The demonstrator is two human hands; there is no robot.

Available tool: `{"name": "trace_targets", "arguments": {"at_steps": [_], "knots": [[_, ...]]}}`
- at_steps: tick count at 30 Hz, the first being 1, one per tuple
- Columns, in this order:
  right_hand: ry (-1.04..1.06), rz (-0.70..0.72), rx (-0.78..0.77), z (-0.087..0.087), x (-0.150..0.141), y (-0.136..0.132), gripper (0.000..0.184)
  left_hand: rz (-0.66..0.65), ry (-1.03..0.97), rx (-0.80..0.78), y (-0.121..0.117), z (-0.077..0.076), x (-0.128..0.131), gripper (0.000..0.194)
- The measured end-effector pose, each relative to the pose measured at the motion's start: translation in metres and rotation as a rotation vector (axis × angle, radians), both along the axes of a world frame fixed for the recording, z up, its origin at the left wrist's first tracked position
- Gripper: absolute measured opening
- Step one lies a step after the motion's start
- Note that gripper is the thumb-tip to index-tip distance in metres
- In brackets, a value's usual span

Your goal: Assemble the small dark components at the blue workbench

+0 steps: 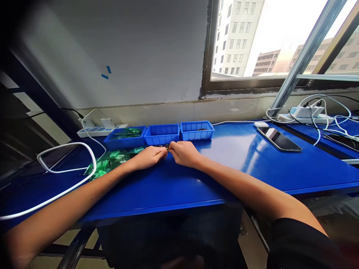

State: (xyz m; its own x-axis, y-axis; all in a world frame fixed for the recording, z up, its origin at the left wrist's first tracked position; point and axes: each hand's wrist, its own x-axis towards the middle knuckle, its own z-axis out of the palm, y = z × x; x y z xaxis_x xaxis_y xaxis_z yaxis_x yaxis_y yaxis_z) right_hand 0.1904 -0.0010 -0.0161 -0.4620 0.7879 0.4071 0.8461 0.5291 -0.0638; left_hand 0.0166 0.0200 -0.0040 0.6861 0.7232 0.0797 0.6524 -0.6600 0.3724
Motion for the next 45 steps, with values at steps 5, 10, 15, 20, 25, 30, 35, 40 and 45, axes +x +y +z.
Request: {"name": "trace_targets", "arguments": {"at_steps": [5, 10, 15, 20, 25, 30, 35, 40, 45], "knots": [[-0.030, -0.015, 0.011, -0.001, -0.001, -0.001, 0.017, 0.002, -0.005, 0.007, 0.002, 0.000, 0.000, 0.035], [-0.065, -0.016, 0.013, 0.000, -0.002, -0.002, 0.020, -0.010, 0.001, 0.011, 0.001, -0.001, -0.002, 0.035], [-0.054, -0.027, 0.018, -0.001, -0.002, -0.001, 0.020, -0.007, 0.017, 0.032, -0.002, -0.001, -0.002, 0.034], [-0.034, -0.023, 0.020, -0.001, -0.001, -0.001, 0.019, 0.068, 0.023, 0.059, -0.004, -0.003, -0.001, 0.029], [-0.048, -0.025, 0.000, -0.001, -0.002, -0.002, 0.019, 0.020, 0.080, 0.125, -0.006, -0.003, 0.000, 0.024], [-0.060, -0.031, -0.024, 0.000, -0.002, -0.002, 0.021, -0.018, 0.031, 0.145, -0.003, -0.006, -0.003, 0.021], [-0.047, -0.058, -0.040, 0.003, -0.003, -0.005, 0.023, -0.080, -0.088, 0.154, 0.007, -0.009, -0.008, 0.023], [-0.038, -0.065, -0.037, 0.004, -0.004, -0.006, 0.024, -0.100, -0.105, 0.293, 0.014, -0.010, -0.014, 0.024], [-0.036, -0.047, -0.031, 0.003, -0.003, -0.006, 0.023, -0.075, -0.115, 0.464, 0.012, -0.001, -0.020, 0.025]]}}
